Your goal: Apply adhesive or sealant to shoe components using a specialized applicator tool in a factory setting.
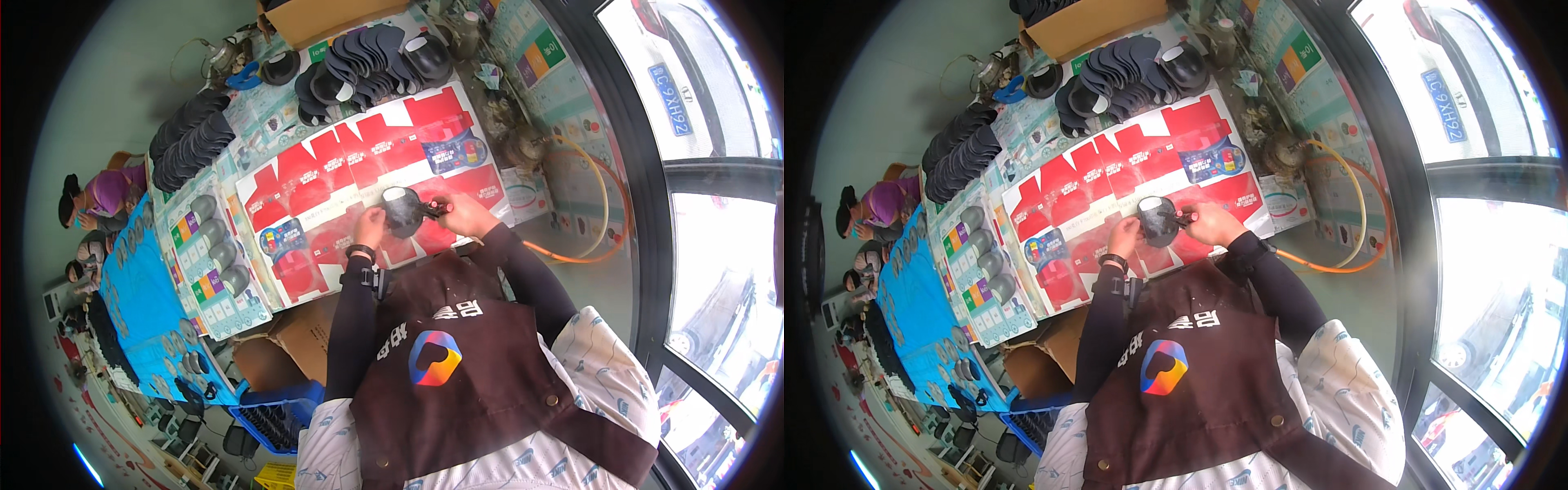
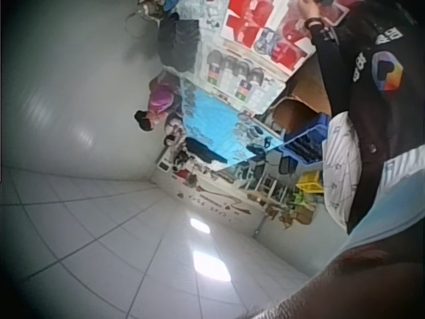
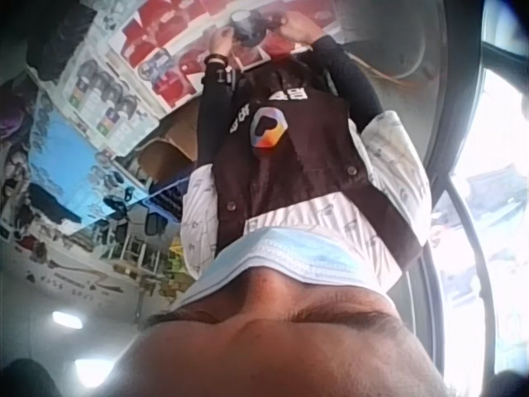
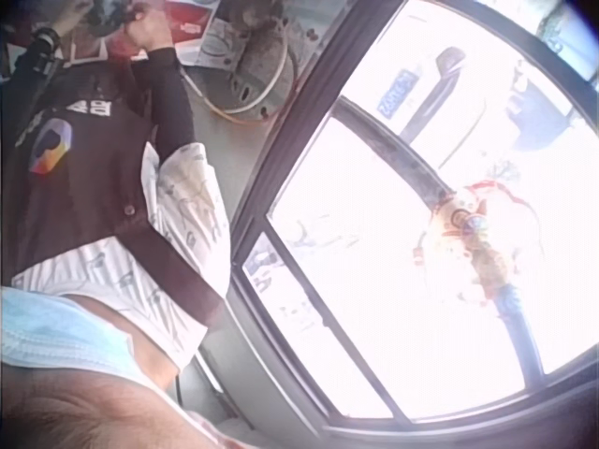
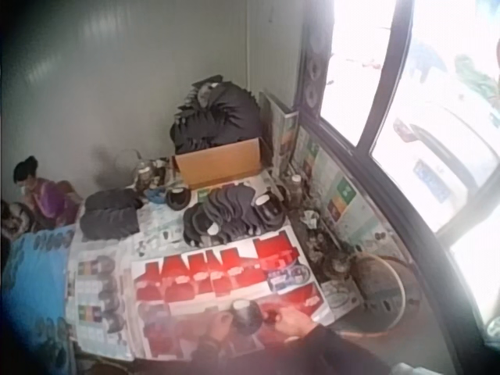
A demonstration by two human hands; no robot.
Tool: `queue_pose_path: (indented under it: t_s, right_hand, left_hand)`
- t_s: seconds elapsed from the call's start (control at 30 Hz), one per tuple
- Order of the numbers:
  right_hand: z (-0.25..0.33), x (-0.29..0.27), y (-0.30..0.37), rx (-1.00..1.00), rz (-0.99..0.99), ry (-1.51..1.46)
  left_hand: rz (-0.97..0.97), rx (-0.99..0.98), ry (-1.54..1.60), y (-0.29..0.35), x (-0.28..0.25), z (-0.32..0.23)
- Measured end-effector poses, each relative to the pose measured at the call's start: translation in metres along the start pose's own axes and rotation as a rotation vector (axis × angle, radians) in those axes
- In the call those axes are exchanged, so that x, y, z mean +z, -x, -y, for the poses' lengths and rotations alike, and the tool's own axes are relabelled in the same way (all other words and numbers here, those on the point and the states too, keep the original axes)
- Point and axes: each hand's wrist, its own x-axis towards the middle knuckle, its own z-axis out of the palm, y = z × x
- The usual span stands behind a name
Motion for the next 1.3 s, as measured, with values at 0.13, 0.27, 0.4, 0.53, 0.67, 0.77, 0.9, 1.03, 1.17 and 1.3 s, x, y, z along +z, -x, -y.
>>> queue_pose_path:
  t_s: [0.13,0.27,0.4,0.53,0.67,0.77,0.9,1.03,1.17,1.3]
  right_hand:
    - [-0.003,0.003,0.004,-0.001,-0.045,-0.125]
    - [0.000,0.007,0.011,0.080,0.125,-0.067]
    - [-0.012,0.011,0.017,0.061,-0.047,-0.033]
    - [-0.008,0.018,0.017,0.132,0.066,-0.182]
    - [-0.011,0.015,0.022,0.105,0.118,0.018]
    - [-0.019,0.008,0.015,0.101,-0.093,0.152]
    - [-0.001,0.002,0.011,0.031,-0.145,0.137]
    - [-0.002,0.011,0.013,0.085,-0.074,0.158]
    - [-0.010,0.013,0.017,0.186,0.098,0.082]
    - [-0.015,0.019,0.005,0.195,0.093,-0.242]
  left_hand:
    - [0.022,-0.033,0.098,0.012,0.001,-0.016]
    - [-0.003,-0.050,0.104,0.016,0.000,-0.015]
    - [0.011,-0.047,0.134,0.014,0.001,-0.015]
    - [-0.034,-0.036,0.158,0.012,0.001,-0.009]
    - [-0.018,-0.067,0.231,0.014,0.006,-0.014]
    - [0.009,-0.046,0.179,0.013,0.011,-0.021]
    - [-0.075,-0.006,-0.005,0.008,0.007,-0.004]
    - [-0.131,-0.007,-0.125,0.007,0.006,-0.006]
    - [-0.154,0.108,-0.325,0.021,0.017,-0.041]
    - [-0.196,0.106,-0.486,0.019,0.012,-0.038]
